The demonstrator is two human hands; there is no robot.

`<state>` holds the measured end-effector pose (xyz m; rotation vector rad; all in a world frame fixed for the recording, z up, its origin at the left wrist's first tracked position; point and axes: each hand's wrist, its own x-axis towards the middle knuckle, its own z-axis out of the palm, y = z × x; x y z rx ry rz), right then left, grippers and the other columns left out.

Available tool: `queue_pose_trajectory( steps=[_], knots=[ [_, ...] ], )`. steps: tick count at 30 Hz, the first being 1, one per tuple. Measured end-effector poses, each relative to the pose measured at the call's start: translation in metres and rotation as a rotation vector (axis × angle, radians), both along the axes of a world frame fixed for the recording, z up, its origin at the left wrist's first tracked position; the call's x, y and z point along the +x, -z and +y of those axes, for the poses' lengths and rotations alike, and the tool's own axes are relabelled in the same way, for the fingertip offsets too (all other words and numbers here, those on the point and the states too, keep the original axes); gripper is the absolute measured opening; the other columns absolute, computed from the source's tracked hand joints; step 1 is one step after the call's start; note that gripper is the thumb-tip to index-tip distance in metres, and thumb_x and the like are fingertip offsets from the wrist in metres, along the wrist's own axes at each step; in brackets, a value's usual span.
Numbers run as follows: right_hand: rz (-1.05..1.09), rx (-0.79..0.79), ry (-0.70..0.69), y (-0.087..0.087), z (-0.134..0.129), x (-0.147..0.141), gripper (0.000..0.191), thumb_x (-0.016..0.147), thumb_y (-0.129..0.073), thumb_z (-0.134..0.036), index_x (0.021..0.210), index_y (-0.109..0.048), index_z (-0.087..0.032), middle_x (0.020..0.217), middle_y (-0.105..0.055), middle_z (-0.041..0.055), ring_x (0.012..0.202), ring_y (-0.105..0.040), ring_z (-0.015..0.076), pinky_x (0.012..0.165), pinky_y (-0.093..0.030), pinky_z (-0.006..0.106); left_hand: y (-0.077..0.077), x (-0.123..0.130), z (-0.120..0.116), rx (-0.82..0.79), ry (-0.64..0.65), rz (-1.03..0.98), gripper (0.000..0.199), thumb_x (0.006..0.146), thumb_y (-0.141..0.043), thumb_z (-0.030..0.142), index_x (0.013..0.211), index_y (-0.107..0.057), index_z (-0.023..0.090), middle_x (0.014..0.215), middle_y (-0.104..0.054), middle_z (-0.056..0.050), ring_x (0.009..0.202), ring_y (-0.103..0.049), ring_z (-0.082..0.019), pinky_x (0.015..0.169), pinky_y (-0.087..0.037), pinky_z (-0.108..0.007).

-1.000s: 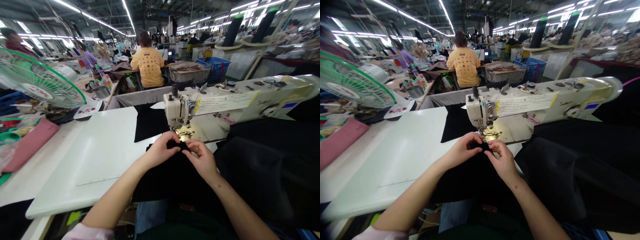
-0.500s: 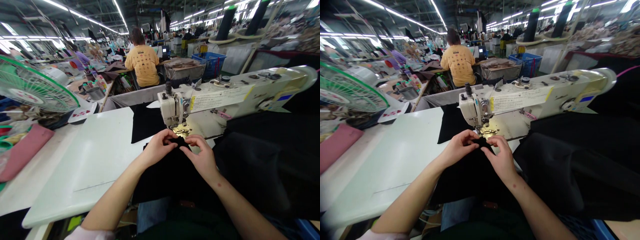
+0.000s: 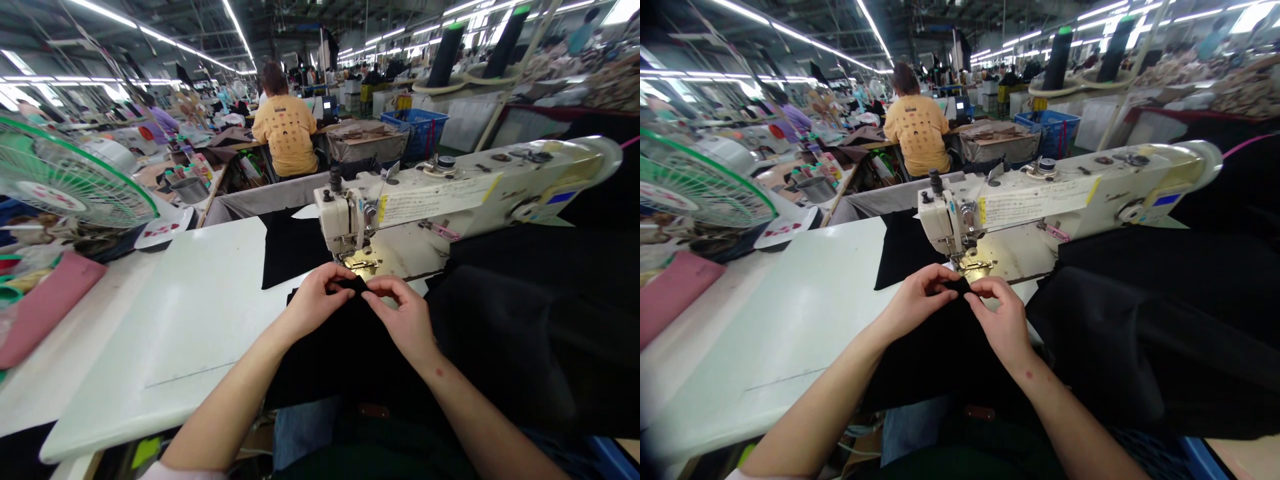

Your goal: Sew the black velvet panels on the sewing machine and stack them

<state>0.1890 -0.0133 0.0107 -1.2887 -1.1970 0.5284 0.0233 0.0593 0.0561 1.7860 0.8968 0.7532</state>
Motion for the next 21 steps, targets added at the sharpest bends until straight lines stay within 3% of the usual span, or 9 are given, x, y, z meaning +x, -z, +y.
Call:
queue_pose_trajectory(
  steps=[8, 14, 21],
  knots=[
    [-0.017, 0.039, -0.006, -0.0017, -0.0006, -0.002, 0.01, 0.084, -0.072, -0.034, 0.085, -0.071, -0.025, 0.093, -0.073, 0.0046, 0.089, -0.068, 0.0215, 0.085, -0.055, 0.038, 0.0025, 0.0019, 0.0006, 0.1, 0.026, 0.012, 0.006, 0.079, -0.069, 0.014, 0.084, -0.07, 0.018, 0.095, -0.067, -0.004, 0.086, -0.064, -0.016, 0.076, -0.053, -0.026],
    [0.01, 0.042, -0.006, -0.0035, 0.0, -0.0028, 0.01, 0.084, -0.074, -0.035, 0.083, -0.072, -0.025, 0.095, -0.073, 0.0053, 0.093, -0.068, 0.0225, 0.091, -0.055, 0.04, 0.0037, 0.0041, 0.0012, 0.135, 0.03, -0.03, 0.008, 0.079, -0.069, 0.01, 0.08, -0.068, 0.018, 0.093, -0.067, -0.003, 0.086, -0.063, -0.015, 0.076, -0.052, -0.025],
    [0.093, -0.002, -0.095, 0.0021, 0.0011, 0.0004, 0.011, 0.088, -0.071, -0.034, 0.086, -0.076, -0.025, 0.109, -0.072, 0.0064, 0.107, -0.067, 0.0233, 0.1, -0.052, 0.042, 0.0023, 0.0032, 0.0008, 0.084, 0.019, -0.004, 0.015, 0.083, -0.072, 0.021, 0.098, -0.074, 0.019, 0.1, -0.071, -0.006, 0.092, -0.066, -0.019, 0.082, -0.052, -0.03]
  ],
)
